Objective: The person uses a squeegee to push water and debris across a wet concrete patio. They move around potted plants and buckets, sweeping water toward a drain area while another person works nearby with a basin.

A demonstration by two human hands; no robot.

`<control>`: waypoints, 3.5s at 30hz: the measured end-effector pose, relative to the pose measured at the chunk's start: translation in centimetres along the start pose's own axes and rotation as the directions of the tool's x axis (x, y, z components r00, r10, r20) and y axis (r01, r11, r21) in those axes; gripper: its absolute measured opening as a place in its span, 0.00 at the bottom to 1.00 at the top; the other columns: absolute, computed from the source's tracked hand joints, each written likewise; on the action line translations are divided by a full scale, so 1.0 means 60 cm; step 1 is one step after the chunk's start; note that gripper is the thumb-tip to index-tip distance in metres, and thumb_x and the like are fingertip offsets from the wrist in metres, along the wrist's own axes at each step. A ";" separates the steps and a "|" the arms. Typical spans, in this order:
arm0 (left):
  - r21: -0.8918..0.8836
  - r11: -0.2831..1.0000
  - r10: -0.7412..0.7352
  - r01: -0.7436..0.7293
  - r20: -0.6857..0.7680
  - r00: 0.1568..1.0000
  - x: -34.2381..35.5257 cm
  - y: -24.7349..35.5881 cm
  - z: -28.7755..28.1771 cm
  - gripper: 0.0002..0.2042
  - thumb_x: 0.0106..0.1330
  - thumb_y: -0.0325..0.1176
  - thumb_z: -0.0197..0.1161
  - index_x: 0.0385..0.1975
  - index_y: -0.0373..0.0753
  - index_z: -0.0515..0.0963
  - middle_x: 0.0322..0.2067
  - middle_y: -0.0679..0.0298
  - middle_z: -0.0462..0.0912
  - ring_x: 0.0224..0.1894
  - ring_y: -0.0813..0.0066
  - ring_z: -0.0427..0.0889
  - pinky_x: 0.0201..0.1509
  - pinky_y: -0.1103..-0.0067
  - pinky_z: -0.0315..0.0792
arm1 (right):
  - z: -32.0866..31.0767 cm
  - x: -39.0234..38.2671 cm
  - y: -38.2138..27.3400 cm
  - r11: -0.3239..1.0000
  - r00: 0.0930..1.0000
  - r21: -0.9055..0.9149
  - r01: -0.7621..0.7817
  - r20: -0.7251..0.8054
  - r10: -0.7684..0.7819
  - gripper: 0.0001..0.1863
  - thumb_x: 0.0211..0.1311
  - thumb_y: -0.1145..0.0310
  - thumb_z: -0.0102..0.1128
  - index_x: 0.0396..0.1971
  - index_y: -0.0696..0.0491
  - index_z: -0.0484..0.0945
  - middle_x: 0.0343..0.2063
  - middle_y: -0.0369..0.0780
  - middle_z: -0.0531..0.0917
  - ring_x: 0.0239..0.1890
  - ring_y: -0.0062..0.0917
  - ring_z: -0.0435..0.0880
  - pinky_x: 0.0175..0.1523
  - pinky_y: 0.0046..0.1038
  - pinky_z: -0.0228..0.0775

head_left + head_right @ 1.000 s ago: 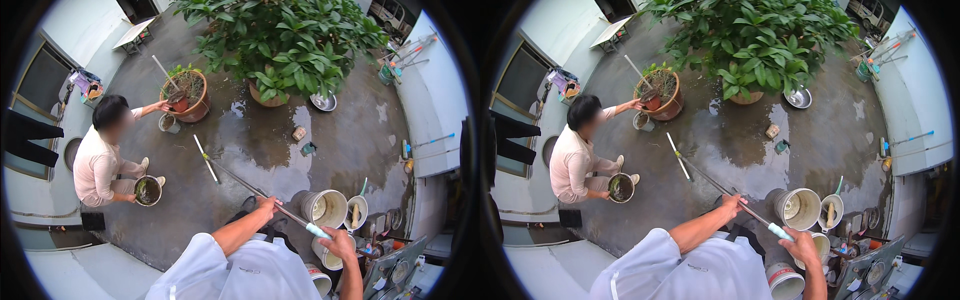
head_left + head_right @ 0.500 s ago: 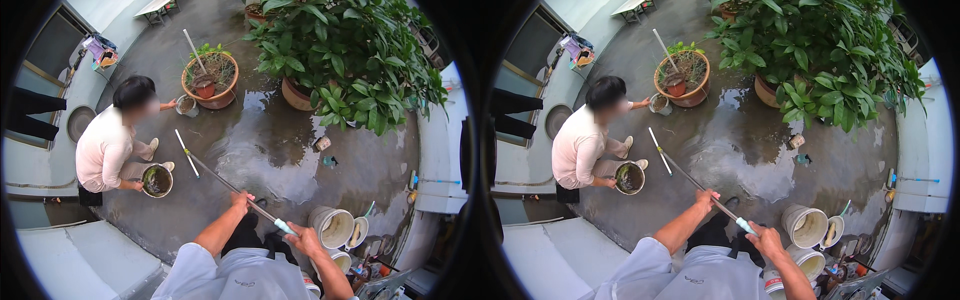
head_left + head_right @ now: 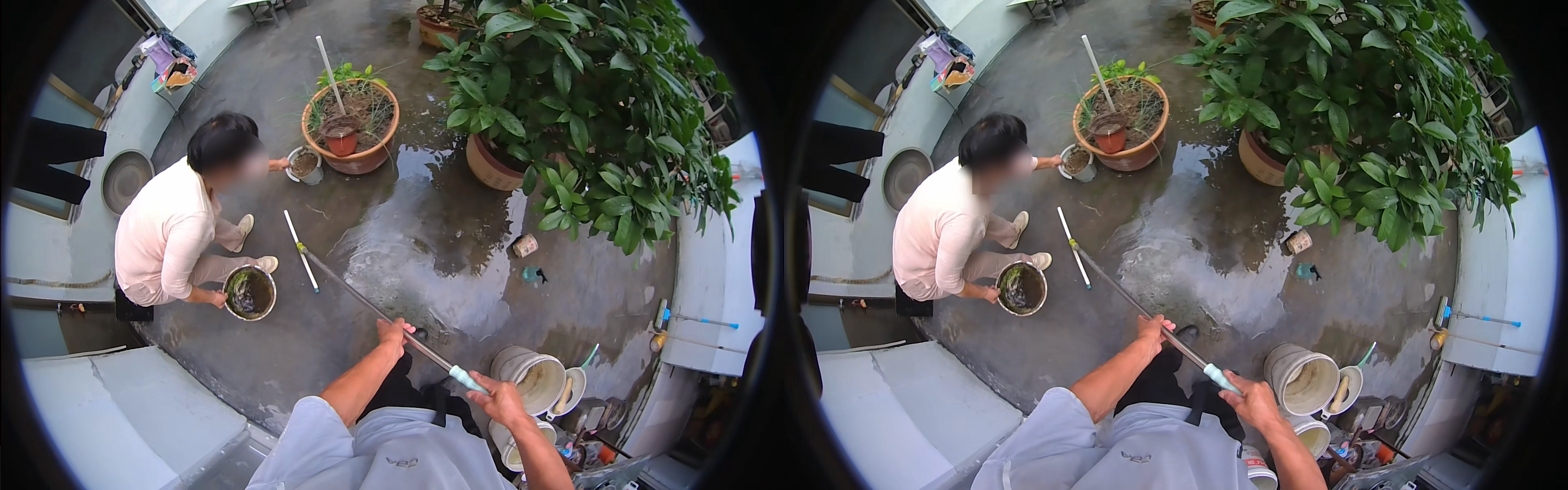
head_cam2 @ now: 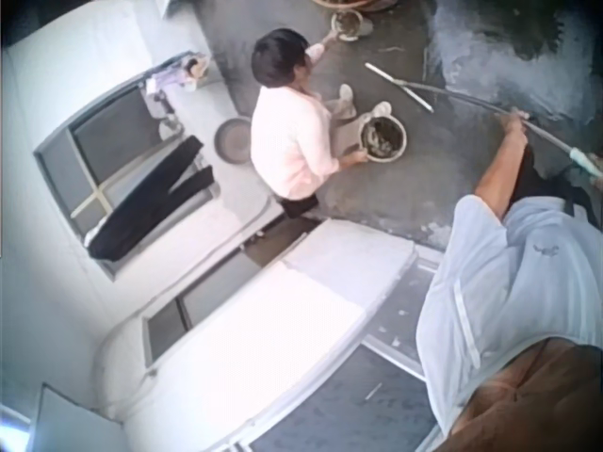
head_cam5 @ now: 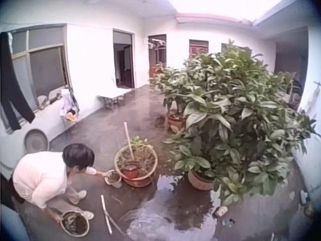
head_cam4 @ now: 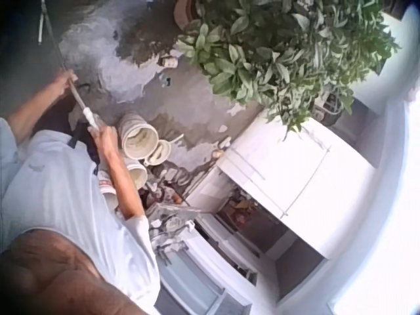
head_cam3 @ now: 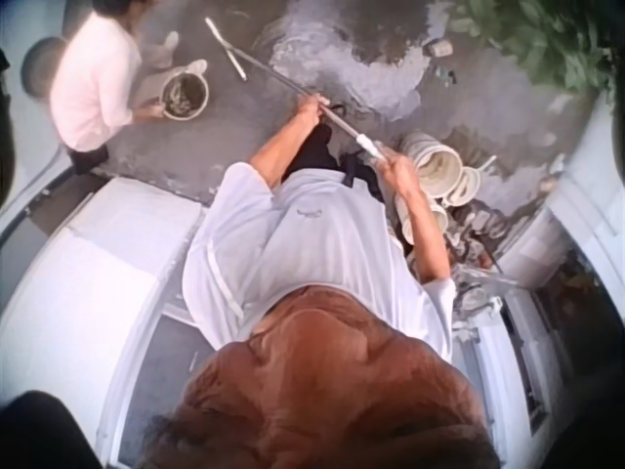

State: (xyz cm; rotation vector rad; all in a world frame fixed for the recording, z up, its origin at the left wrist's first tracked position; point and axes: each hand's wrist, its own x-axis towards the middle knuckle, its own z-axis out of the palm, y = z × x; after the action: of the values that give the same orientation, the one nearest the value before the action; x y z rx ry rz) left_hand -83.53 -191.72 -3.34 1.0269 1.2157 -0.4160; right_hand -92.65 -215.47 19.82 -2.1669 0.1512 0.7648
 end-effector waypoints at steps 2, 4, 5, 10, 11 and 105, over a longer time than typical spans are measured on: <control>0.010 0.999 0.043 -0.042 -0.045 0.998 0.020 0.013 -0.013 0.14 0.67 0.27 0.55 0.47 0.39 0.58 0.30 0.56 0.78 0.23 0.65 0.83 0.22 0.73 0.79 | 0.012 0.027 -0.019 0.999 0.998 0.009 -0.036 0.044 0.036 0.24 0.56 0.63 0.68 0.53 0.52 0.77 0.45 0.48 0.82 0.44 0.43 0.83 0.50 0.33 0.74; 0.062 0.992 0.111 -0.106 -0.087 0.990 0.036 0.043 -0.017 0.11 0.68 0.27 0.53 0.45 0.37 0.59 0.28 0.55 0.78 0.22 0.64 0.84 0.20 0.72 0.78 | 0.029 0.055 -0.037 0.999 0.999 0.022 -0.028 0.041 0.027 0.24 0.56 0.63 0.67 0.54 0.51 0.77 0.47 0.48 0.81 0.47 0.43 0.82 0.52 0.34 0.73; 0.084 0.990 0.122 -0.113 -0.105 0.987 0.049 0.056 -0.021 0.11 0.68 0.28 0.52 0.45 0.36 0.59 0.27 0.55 0.78 0.21 0.64 0.83 0.19 0.72 0.78 | 0.042 0.071 -0.047 1.000 0.999 0.025 -0.019 0.040 0.018 0.24 0.56 0.63 0.67 0.54 0.51 0.77 0.48 0.48 0.80 0.48 0.44 0.81 0.53 0.35 0.73; 0.134 0.981 0.162 -0.143 -0.144 0.976 0.083 0.084 -0.002 0.12 0.69 0.29 0.49 0.47 0.32 0.60 0.24 0.53 0.78 0.17 0.64 0.81 0.14 0.73 0.73 | 0.037 0.090 -0.086 0.985 0.994 0.134 -0.107 0.028 0.104 0.25 0.57 0.64 0.66 0.55 0.54 0.76 0.48 0.50 0.81 0.48 0.40 0.83 0.53 0.33 0.72; 0.184 0.974 0.156 -0.134 -0.114 0.981 0.075 0.078 0.015 0.12 0.68 0.28 0.49 0.47 0.30 0.62 0.24 0.53 0.78 0.17 0.65 0.81 0.14 0.74 0.72 | 0.018 0.082 -0.094 0.966 0.985 0.194 -0.170 0.049 0.164 0.26 0.57 0.64 0.66 0.56 0.55 0.75 0.42 0.49 0.84 0.40 0.30 0.85 0.49 0.30 0.73; 0.690 0.671 0.121 -0.272 0.260 0.958 -0.035 -0.179 0.249 0.38 0.63 0.38 0.58 0.64 0.22 0.45 0.35 0.44 0.83 0.32 0.58 0.86 0.42 0.71 0.78 | -0.095 -0.150 0.034 0.431 0.766 0.739 -0.518 0.177 0.617 0.27 0.64 0.66 0.61 0.64 0.48 0.68 0.19 0.28 0.71 0.15 0.11 0.61 0.20 0.16 0.52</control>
State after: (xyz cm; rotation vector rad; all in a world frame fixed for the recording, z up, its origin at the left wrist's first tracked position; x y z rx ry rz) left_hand -83.82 -210.03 -6.08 1.7377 0.7326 -0.8444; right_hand -97.94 -222.32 26.36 -1.2889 1.1383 0.7356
